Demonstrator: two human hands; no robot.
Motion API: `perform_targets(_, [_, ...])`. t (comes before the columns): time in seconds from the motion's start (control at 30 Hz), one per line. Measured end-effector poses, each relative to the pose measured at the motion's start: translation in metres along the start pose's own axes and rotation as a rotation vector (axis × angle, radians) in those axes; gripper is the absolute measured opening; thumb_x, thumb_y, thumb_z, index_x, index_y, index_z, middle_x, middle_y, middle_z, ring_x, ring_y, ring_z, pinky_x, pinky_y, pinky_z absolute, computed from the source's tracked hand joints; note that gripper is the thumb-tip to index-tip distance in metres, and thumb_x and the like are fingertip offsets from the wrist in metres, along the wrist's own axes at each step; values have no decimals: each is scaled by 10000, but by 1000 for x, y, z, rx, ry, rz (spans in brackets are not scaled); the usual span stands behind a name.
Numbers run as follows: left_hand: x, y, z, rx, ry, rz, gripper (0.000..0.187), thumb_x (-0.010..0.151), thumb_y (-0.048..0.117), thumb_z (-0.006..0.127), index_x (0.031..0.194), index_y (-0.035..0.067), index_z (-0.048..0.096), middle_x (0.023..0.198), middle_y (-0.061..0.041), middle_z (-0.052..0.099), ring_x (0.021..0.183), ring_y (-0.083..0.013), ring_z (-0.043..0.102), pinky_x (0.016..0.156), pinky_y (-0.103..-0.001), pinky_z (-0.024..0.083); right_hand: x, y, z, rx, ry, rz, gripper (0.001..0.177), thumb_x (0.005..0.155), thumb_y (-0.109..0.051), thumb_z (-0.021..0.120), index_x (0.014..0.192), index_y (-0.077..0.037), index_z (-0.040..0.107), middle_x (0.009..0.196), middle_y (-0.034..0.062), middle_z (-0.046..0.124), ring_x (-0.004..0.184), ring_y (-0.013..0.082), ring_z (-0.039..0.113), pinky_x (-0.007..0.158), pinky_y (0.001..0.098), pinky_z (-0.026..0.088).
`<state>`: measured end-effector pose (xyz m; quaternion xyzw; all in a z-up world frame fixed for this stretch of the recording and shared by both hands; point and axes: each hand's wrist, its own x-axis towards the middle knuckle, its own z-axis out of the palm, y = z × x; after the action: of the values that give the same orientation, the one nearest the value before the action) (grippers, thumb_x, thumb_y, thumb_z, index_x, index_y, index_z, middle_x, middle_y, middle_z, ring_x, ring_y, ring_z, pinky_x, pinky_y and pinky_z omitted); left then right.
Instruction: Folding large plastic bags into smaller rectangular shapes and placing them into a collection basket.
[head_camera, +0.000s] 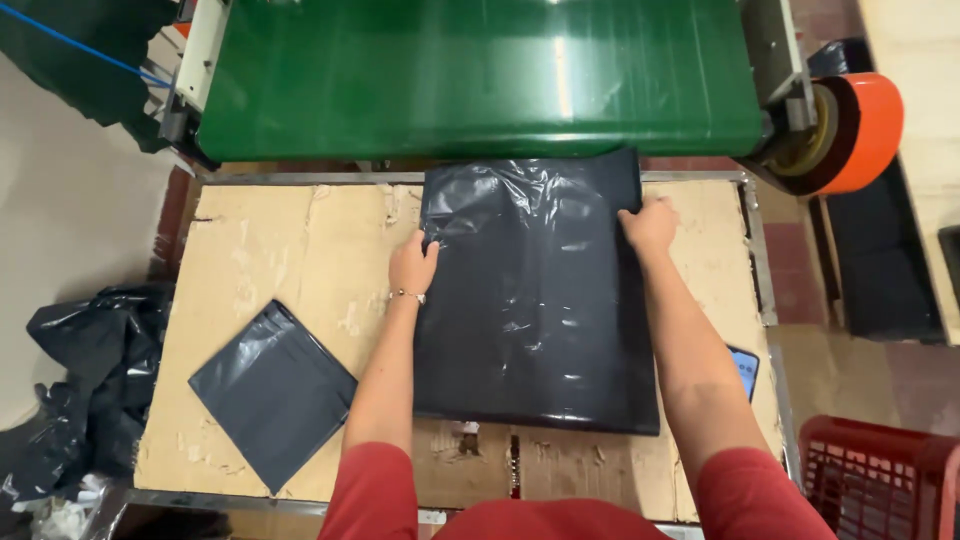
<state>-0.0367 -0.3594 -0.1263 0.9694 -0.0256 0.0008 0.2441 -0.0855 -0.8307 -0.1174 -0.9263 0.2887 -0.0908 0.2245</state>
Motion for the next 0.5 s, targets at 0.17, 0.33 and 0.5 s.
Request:
perform_targets(0.17, [-21, 51, -16, 540, 209, 63, 451, 831, 369, 733, 1217, 172, 608, 1102, -50, 679, 1020, -277, 653, 796, -463, 582, -5, -58, -48, -86, -216, 209, 849, 741, -399, 932, 1324, 39, 497, 1265, 283, 558, 1165, 566, 596, 938, 694, 509])
perform_targets(0.33, [-79, 131, -10, 412, -13, 482, 681, 962, 504, 519, 1522, 122, 447, 1615, -110, 434, 1550, -326, 269, 1244, -624, 137, 21, -53, -30, -132, -342, 260, 840, 608, -335, 974, 1282, -29, 576, 1233, 215, 666, 1153, 495, 651, 951, 649, 510])
perform_targets(0.5, [-135, 148, 42, 160, 34, 881, 736, 863, 611, 580, 1453, 174, 527, 1586, -86, 465, 1541, -290, 326, 1181, -681, 232, 18, -60, -23, -144, -290, 303, 814, 613, -206, 929, 1300, -17, 537, 1249, 217, 661, 1182, 468, 648, 978, 602, 511])
